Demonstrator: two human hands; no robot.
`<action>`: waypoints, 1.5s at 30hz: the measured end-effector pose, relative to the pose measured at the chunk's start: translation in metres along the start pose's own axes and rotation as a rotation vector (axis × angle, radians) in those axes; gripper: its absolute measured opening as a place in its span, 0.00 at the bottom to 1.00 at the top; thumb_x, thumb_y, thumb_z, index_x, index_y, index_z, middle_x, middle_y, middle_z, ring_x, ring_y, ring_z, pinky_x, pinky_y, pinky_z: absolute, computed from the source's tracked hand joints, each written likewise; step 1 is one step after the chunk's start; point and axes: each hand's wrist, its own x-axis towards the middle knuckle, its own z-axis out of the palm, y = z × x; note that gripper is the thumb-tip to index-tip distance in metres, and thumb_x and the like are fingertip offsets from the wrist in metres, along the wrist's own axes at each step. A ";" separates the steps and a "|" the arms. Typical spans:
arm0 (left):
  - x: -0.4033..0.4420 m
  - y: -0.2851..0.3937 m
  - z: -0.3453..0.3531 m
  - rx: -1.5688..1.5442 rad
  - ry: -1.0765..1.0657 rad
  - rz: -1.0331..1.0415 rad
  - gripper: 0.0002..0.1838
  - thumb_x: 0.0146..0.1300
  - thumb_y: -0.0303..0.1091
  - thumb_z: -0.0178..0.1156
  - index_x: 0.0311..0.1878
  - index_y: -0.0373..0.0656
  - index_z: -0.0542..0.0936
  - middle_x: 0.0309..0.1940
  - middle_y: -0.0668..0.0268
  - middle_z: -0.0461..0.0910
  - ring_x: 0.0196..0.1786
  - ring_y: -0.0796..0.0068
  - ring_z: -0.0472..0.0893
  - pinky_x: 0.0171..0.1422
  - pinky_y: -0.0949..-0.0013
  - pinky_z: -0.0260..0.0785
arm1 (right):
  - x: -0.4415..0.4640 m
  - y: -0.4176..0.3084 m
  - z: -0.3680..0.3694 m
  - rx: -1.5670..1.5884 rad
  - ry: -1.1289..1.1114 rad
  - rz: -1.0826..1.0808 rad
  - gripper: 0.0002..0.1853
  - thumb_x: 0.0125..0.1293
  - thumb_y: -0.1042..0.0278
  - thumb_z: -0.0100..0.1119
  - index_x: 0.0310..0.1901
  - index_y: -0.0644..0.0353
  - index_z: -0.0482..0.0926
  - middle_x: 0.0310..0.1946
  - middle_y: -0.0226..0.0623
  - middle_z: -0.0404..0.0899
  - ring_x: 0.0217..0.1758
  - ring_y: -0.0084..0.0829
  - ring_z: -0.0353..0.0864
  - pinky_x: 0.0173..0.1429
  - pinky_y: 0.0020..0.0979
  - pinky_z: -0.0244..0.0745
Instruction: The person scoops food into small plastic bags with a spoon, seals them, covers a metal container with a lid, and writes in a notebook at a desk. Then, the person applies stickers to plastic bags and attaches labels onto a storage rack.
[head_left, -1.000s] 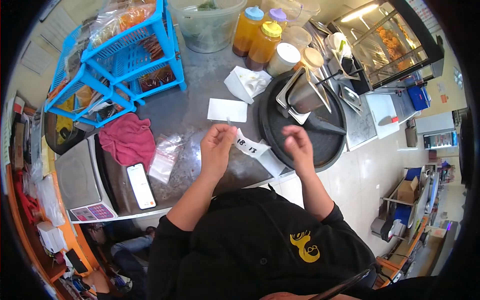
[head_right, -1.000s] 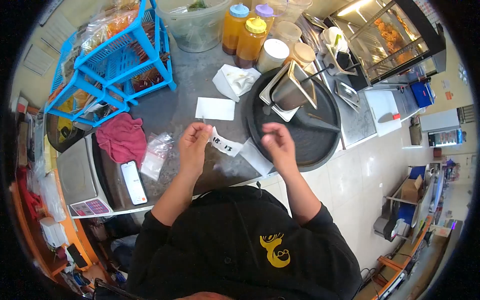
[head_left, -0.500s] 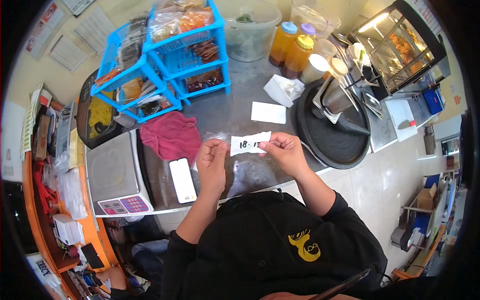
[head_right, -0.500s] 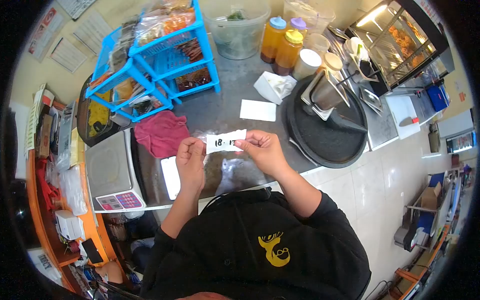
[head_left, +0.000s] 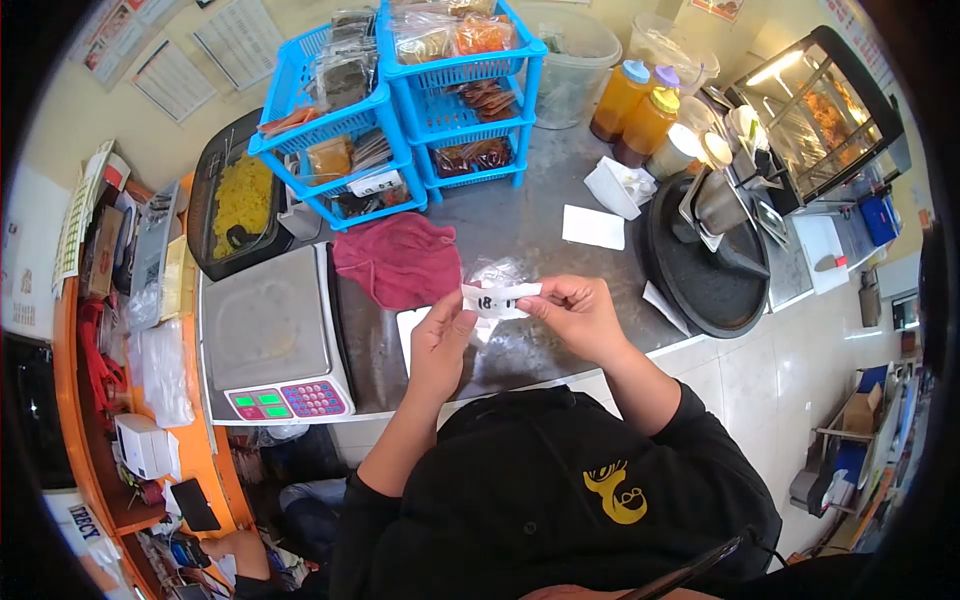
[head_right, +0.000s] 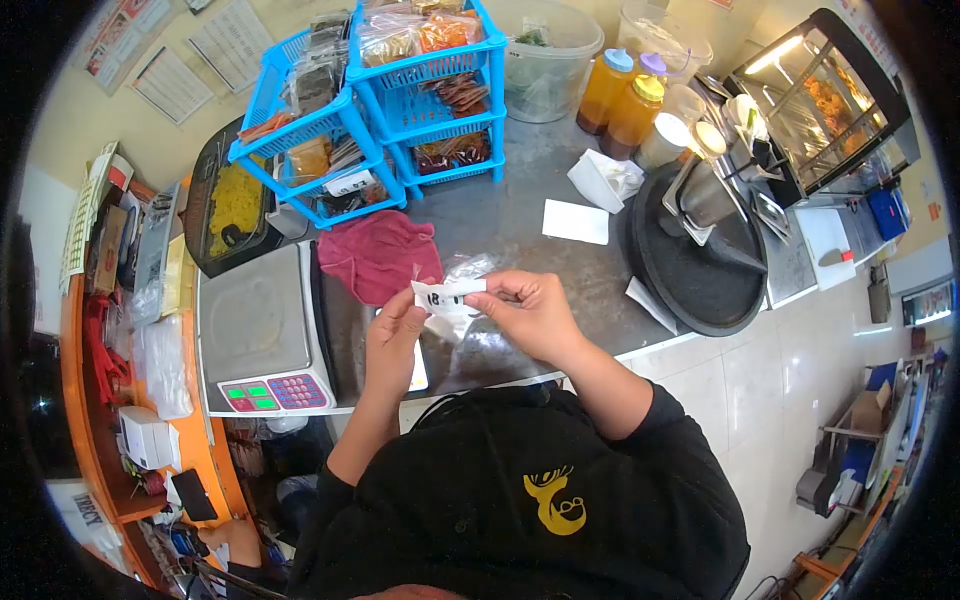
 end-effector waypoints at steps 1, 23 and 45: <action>-0.002 0.000 -0.006 -0.015 -0.024 -0.007 0.17 0.68 0.31 0.56 0.58 0.36 0.73 0.51 0.63 0.77 0.53 0.78 0.74 0.57 0.73 0.65 | -0.001 -0.001 0.005 -0.010 -0.004 0.005 0.07 0.62 0.75 0.63 0.41 0.68 0.83 0.33 0.33 0.84 0.36 0.17 0.80 0.41 0.21 0.75; -0.021 0.008 -0.073 0.077 0.022 -0.054 0.12 0.68 0.35 0.57 0.44 0.35 0.82 0.33 0.72 0.79 0.36 0.87 0.73 0.40 0.80 0.64 | -0.012 0.010 0.059 0.067 0.027 0.068 0.08 0.61 0.72 0.65 0.39 0.67 0.81 0.29 0.30 0.82 0.31 0.15 0.77 0.36 0.19 0.71; -0.017 0.027 -0.100 -0.029 0.216 0.095 0.12 0.68 0.32 0.57 0.43 0.30 0.81 0.32 0.62 0.82 0.32 0.74 0.81 0.40 0.71 0.76 | -0.004 0.001 0.101 -0.227 0.216 -0.292 0.07 0.58 0.71 0.67 0.38 0.62 0.84 0.33 0.34 0.81 0.35 0.22 0.78 0.39 0.25 0.73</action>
